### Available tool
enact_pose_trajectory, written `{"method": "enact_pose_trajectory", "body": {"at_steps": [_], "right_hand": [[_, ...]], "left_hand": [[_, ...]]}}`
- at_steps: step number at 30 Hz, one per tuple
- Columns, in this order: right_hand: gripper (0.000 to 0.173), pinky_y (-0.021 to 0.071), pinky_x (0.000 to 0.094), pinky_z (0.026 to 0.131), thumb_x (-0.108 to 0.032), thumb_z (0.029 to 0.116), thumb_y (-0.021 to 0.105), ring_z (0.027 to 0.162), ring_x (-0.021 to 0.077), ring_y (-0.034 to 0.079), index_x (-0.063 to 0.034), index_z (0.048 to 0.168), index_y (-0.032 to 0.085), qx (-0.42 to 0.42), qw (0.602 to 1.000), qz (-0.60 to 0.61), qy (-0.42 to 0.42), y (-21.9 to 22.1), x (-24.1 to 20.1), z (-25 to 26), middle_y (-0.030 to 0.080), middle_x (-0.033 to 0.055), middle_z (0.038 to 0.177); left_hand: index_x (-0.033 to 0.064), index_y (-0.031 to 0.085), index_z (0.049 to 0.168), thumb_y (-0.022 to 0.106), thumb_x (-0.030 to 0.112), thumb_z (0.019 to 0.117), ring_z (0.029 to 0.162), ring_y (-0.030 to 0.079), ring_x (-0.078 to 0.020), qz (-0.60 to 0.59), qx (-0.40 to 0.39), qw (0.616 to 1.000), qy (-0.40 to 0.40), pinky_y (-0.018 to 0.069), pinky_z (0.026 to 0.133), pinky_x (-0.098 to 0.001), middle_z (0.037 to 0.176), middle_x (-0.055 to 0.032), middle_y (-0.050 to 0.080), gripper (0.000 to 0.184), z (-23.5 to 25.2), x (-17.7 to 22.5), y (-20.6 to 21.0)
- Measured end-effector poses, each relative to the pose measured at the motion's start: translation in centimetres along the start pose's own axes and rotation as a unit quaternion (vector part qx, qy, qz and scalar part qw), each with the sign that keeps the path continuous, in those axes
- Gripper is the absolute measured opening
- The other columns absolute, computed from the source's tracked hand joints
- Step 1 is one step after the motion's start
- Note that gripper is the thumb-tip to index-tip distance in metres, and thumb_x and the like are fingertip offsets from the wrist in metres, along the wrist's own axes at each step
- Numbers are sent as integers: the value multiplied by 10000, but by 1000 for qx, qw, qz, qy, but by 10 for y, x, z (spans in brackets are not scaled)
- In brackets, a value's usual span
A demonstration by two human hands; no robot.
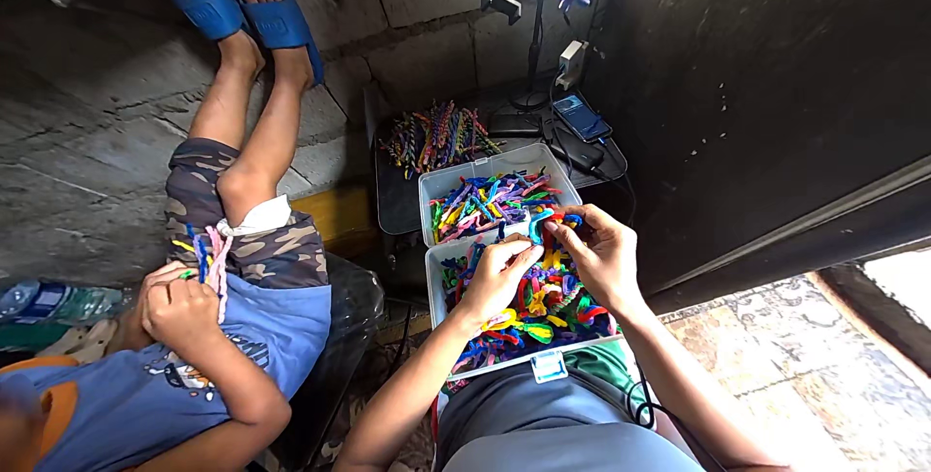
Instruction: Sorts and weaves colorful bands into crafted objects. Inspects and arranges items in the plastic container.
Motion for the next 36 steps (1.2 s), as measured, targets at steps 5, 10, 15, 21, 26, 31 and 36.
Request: {"method": "enact_pose_trajectory", "body": {"at_steps": [5, 10, 15, 21, 26, 31, 36], "right_hand": [[123, 523, 111, 632, -92, 959, 647, 664, -64, 600, -30, 1065, 658, 3, 997, 63, 53, -1, -4, 3, 651, -58, 853], [98, 530, 122, 649, -52, 960, 605, 721, -51, 626, -85, 1052, 606, -16, 993, 111, 38, -2, -5, 4, 692, -67, 962], [87, 543, 120, 684, -76, 942, 624, 744, -68, 625, -70, 1029, 628, -6, 996, 86, -7, -1, -6, 2, 660, -72, 910], [118, 536, 113, 720, -89, 955, 622, 767, -73, 635, 4, 1024, 639, 15, 997, 24, -70, 3, -4, -3, 694, -9, 886], [129, 524, 113, 708, -91, 951, 632, 744, -59, 627, 24, 1005, 653, 5, 996, -1, -86, 4, -6, -5, 697, 24, 859], [136, 531, 117, 737, -83, 951, 630, 780, -45, 646, 37, 1006, 661, -4, 994, -6, -105, 6, -7, -6, 715, 51, 896], [128, 548, 153, 779, -54, 942, 634, 840, 24, 684, 46, 1012, 671, -10, 991, -26, -129, 8, -9, -7, 731, 109, 961]], "left_hand": [[-8, 680, 850, 510, 33, 1020, 813, 584, 39, -47, 0, 999, 10, 508, 779, -166, 866, 51, 620, 244, 0, -3, 3], [-5, 681, 865, 504, 35, 1024, 820, 584, 44, -66, -22, 997, 19, 505, 781, -167, 864, 67, 618, 241, -1, -3, 6], [6, 662, 852, 485, 40, 1033, 834, 580, 62, -48, -46, 997, 27, 493, 794, -155, 862, 75, 620, 256, -2, 0, 8], [24, 665, 929, 468, 75, 1042, 828, 594, 62, -78, -55, 995, -4, 507, 796, -165, 869, 100, 621, 233, -4, 4, 10], [-12, 696, 893, 566, 48, 997, 866, 602, 61, -44, -33, 999, 1, 506, 822, -157, 899, 53, 656, 178, -2, 2, 8], [23, 700, 914, 555, 14, 994, 882, 636, 54, -91, -48, 994, -33, 527, 847, -176, 910, 80, 691, 166, -2, 2, 8], [70, 719, 900, 542, -24, 984, 857, 664, 48, -146, -51, 986, -65, 546, 838, -185, 869, 104, 721, 218, -2, 2, 7]]}}
Point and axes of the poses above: each hand's wrist, its own z-axis towards the middle knuckle, its own y-axis out of the palm, x = y × z, the point moved 3 cm from there along z, towards the middle knuckle
